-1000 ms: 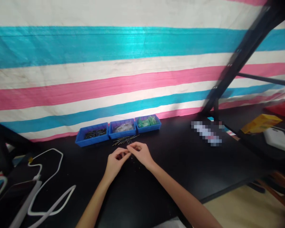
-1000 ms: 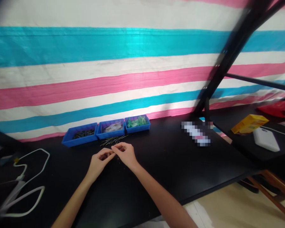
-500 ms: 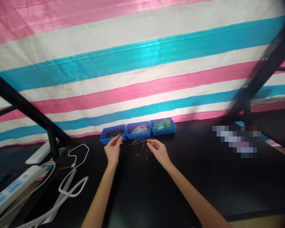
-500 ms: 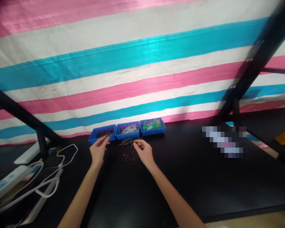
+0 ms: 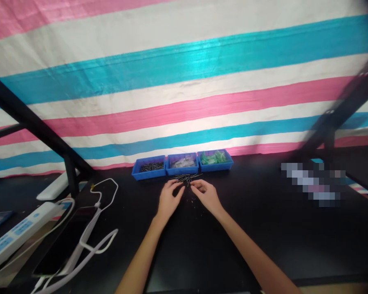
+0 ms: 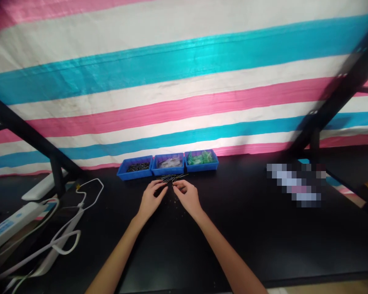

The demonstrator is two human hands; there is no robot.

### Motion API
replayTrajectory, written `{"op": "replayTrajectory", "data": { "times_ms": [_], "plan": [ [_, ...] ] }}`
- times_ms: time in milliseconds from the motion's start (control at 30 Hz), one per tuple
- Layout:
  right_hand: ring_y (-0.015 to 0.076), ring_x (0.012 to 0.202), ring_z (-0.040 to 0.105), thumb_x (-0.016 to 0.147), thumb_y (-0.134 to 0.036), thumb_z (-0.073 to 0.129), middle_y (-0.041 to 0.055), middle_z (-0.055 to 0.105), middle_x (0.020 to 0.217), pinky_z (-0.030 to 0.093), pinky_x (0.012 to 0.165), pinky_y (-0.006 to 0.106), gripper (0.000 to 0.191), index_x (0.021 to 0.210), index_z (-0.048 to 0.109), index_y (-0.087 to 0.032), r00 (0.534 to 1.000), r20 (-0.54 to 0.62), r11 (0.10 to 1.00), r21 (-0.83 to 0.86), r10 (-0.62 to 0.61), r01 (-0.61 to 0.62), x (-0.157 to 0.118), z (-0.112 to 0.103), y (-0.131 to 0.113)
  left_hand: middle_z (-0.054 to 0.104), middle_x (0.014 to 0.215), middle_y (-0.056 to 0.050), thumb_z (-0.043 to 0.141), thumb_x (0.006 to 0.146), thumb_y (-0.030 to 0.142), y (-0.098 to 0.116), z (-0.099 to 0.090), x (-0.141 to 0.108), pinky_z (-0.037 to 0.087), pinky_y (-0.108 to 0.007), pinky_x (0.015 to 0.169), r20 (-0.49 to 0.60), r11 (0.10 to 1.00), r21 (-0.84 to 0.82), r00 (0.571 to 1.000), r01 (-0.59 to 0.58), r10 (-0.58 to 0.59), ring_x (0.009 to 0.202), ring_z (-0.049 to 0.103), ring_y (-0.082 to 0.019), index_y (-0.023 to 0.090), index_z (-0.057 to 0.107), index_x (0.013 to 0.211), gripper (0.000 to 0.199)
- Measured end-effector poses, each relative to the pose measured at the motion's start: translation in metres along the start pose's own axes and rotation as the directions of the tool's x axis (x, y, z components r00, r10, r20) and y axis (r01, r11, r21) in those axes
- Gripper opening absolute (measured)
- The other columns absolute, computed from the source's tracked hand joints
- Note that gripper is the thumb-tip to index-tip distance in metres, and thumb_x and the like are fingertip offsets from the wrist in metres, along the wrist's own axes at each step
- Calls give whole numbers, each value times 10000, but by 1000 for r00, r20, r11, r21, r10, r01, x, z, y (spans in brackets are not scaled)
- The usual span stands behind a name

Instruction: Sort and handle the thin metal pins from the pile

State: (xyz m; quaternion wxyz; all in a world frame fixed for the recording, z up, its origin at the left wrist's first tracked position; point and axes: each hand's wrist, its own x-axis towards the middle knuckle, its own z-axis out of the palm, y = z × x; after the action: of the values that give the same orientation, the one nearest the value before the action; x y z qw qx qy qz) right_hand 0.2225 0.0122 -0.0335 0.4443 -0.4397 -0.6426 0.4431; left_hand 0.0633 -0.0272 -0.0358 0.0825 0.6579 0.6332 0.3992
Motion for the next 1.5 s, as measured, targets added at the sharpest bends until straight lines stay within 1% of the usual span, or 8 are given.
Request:
{"op": "replayTrajectory", "data": {
  "times_ms": [133, 233, 467, 667, 933, 1100, 1333, 1500],
  "plan": [
    [128, 617, 578, 719, -258, 572, 29, 656, 754, 470, 602, 244, 195, 871, 666, -178, 1000, 7, 998, -60, -7, 7, -1, 1, 2, 496, 1272, -45, 482, 842, 335, 6, 8, -8, 362, -415, 943, 244, 978, 94, 956, -188, 161, 1185, 418, -223, 266, 511, 1191, 357],
    [129, 628, 583, 719, -243, 563, 26, 662, 773, 479, 619, 247, 194, 874, 662, -181, 1000, 9, 997, -76, 0, 1, -1, 1, 2, 510, 1264, -53, 447, 861, 329, 9, 11, -10, 337, -416, 963, 325, 964, 96, 923, -247, 204, 1209, 394, -224, 238, 483, 1219, 371],
    [130, 644, 579, 725, -209, 548, 13, 658, 814, 483, 631, 254, 195, 879, 666, -214, 1000, -6, 993, -121, -10, 9, -1, 4, 2, 496, 1281, -83, 447, 854, 301, 11, 10, -5, 322, -438, 971, 225, 950, 116, 939, -290, 259, 1208, 409, -247, 217, 589, 1085, 284],
    [118, 646, 571, 743, -208, 535, 17, 635, 864, 477, 625, 244, 179, 867, 663, -218, 999, -17, 988, -147, -49, 46, -2, 2, 1, 605, 1143, -67, 451, 849, 271, 14, 12, -5, 323, -440, 970, 288, 941, 84, 912, -327, 291, 1163, 467, -238, 226, 583, 1099, 286],
    [121, 685, 539, 745, -182, 533, 9, 602, 843, 442, 623, 241, 182, 867, 659, -227, 994, -22, 959, -266, -105, 96, -2, 0, 4, 500, 1278, -98, 428, 863, 310, 6, 16, -7, 309, -443, 974, 317, 930, 184, 915, -318, 250, 1239, 383, -253, 188, 521, 1179, 351],
    [147, 770, 544, 764, -200, 522, 30, 604, 896, 438, 693, 272, 182, 893, 649, -219, 994, -11, 946, -309, -111, 103, -2, -3, 3, 550, 1216, -96, 411, 872, 294, 6, 13, -6, 288, -434, 988, 253, 917, 259, 937, -304, 240, 1220, 398, -246, 192, 567, 1105, 298],
    [213, 1147, 430, 857, -199, 415, 59, 519, 1236, 298, 935, 410, 327, 1135, 573, -269, 967, 136, 784, -566, -217, 255, -5, -3, 6, 424, 1345, -89, 383, 883, 346, 6, 14, -10, 278, -438, 1002, 340, 935, 202, 916, -291, 212, 1297, 277, -241, 214, 402, 1296, 434],
    [233, 1223, 369, 858, -251, 429, 93, 464, 1308, 249, 979, 431, 362, 1205, 527, -223, 966, 160, 716, -649, -204, 259, -4, -3, 13, 478, 1296, -85, 402, 876, 326, 6, 15, -9, 291, -431, 993, 279, 941, 217, 941, -258, 193, 1248, 354, -235, 212, 503, 1201, 359]
  ]
}}
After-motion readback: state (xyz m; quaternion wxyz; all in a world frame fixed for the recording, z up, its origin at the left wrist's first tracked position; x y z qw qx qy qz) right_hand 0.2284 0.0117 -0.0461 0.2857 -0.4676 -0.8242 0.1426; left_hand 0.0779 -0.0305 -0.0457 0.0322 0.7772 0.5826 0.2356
